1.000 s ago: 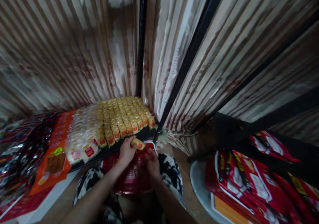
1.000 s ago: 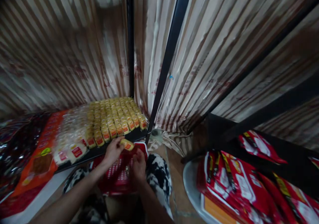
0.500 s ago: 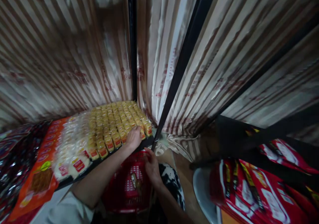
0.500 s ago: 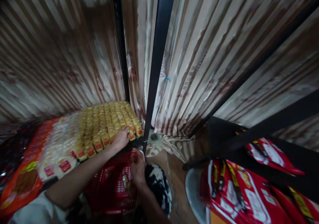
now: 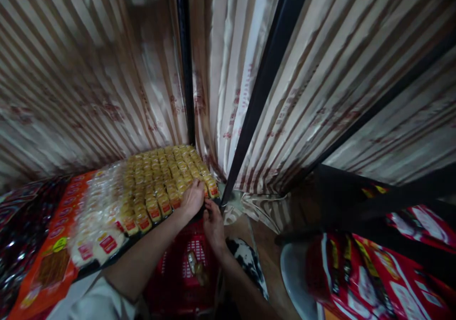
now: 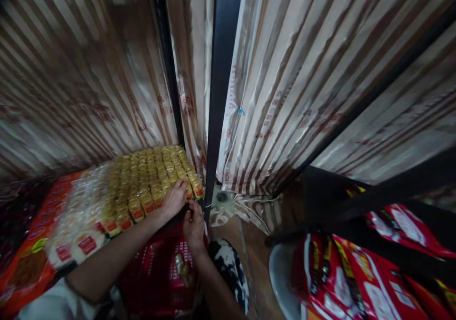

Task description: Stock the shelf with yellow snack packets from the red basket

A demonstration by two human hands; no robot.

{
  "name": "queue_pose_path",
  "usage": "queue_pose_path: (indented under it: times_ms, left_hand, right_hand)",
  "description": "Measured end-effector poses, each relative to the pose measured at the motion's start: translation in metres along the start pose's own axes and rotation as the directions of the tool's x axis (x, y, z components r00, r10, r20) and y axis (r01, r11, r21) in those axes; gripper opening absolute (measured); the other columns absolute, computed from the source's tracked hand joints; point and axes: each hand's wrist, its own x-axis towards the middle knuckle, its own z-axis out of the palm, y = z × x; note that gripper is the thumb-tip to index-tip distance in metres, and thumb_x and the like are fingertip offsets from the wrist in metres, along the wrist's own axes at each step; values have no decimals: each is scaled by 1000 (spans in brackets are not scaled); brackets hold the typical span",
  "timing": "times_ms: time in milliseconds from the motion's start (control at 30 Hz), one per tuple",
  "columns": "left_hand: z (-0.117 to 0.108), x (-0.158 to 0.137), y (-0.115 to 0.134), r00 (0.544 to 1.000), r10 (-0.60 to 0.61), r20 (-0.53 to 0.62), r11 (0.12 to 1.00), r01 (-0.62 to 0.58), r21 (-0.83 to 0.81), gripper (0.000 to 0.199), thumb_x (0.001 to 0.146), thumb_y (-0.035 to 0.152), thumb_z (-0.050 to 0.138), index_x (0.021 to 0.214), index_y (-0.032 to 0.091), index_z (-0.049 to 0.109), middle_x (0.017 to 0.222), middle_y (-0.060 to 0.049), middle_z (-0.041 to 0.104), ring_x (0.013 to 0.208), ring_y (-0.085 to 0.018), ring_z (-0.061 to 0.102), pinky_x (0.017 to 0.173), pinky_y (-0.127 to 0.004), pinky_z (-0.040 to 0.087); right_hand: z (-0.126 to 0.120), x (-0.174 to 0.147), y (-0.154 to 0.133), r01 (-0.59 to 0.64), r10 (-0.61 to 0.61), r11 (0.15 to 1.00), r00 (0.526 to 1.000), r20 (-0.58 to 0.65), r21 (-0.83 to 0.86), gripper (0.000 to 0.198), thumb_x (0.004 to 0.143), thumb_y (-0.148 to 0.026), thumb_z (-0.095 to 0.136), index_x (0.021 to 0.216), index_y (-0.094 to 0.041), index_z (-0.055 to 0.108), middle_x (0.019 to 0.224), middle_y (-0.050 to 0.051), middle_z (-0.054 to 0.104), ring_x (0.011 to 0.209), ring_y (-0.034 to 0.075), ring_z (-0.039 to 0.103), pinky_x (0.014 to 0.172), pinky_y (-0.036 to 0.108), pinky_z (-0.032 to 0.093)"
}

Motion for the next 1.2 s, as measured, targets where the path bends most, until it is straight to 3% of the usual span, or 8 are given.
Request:
queue_pose_path:
  times_ms: [133, 267, 567, 733, 933, 1200]
  left_hand:
    - [5, 1, -4, 1000, 4, -14, 1000, -4, -31, 33, 89, 15, 34, 119, 18, 47, 116, -10, 51, 92, -17, 59, 77, -28, 48]
    - [11, 0, -7, 1000, -5, -28, 994, 1, -111, 35, 89, 14, 33, 121, 19, 47, 118, -9, 52, 96, -16, 58, 82, -27, 47]
    - [14, -10, -8, 995, -71, -71, 989, 61, -132, 33, 90, 17, 33, 120, 20, 46, 128, -10, 43, 100, -17, 57, 80, -26, 49]
    - [28, -21, -10, 998, 24, -54, 992, -31, -125, 32, 90, 20, 33, 117, 23, 50, 122, -8, 47, 103, -18, 56, 87, -30, 48]
    - [49, -30, -9, 994, -87, -69, 958, 64, -280, 35, 88, 12, 30, 116, 16, 51, 121, -12, 50, 104, -18, 57, 91, -31, 48]
    - [41, -34, -9, 998, -49, -44, 931, 30, -363, 37, 82, 6, 33, 111, 14, 55, 112, -11, 53, 100, -15, 56, 92, -27, 45]
  right_hand:
    - [3, 7, 3, 143, -142, 982, 990, 19, -124, 45, 73, -12, 42, 115, -16, 59, 119, 12, 59, 114, 22, 52, 102, 42, 39]
    - [4, 10, 9, 206, -199, 962, 978, 53, -182, 50, 74, -10, 41, 121, -17, 57, 124, 11, 57, 120, 22, 48, 105, 42, 36]
    - [7, 10, 19, 189, -179, 950, 982, 64, -250, 55, 72, -6, 41, 124, -17, 55, 128, 12, 52, 121, 22, 46, 106, 41, 37]
    - [9, 12, 22, 204, -194, 952, 979, 66, -226, 52, 76, -11, 43, 126, -18, 53, 130, 11, 51, 122, 22, 45, 106, 42, 36]
    - [5, 13, 26, 207, -192, 959, 977, 96, -193, 45, 82, -17, 44, 125, -20, 54, 131, 11, 50, 123, 23, 45, 106, 43, 35]
    - [3, 11, 19, 196, -178, 960, 979, 104, -200, 46, 81, -15, 41, 125, -19, 53, 132, 11, 46, 122, 21, 45, 105, 40, 36]
